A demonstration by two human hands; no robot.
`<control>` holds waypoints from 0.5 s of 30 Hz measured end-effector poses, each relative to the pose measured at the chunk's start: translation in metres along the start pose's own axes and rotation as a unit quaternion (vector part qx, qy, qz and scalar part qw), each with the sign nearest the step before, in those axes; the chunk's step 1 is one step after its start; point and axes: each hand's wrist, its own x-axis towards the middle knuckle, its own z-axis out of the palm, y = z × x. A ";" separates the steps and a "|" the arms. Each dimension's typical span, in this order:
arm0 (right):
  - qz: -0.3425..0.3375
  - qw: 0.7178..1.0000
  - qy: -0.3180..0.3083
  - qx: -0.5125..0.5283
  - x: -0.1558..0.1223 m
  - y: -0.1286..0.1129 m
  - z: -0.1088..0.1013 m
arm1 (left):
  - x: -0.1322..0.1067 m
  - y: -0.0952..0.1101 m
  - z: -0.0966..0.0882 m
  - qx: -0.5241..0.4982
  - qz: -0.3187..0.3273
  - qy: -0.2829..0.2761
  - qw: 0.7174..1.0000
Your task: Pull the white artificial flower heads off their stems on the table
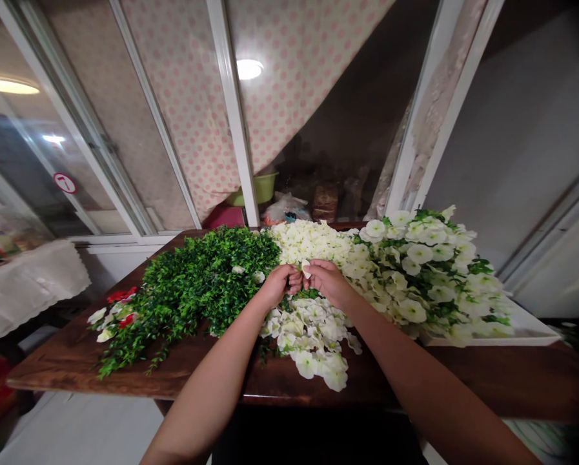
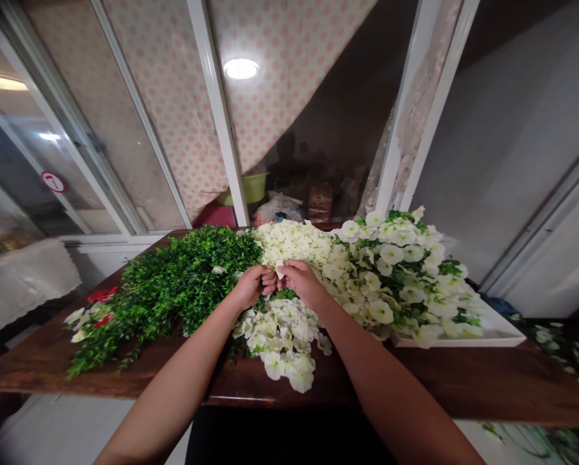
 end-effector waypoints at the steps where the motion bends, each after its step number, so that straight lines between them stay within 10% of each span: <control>1: -0.004 1.000 -0.003 0.010 0.000 0.001 0.000 | 0.000 0.000 0.000 -0.005 0.001 -0.004 1.000; 15: -0.021 0.998 -0.004 0.059 0.000 0.002 0.003 | 0.000 0.003 -0.003 -0.043 0.018 -0.052 0.998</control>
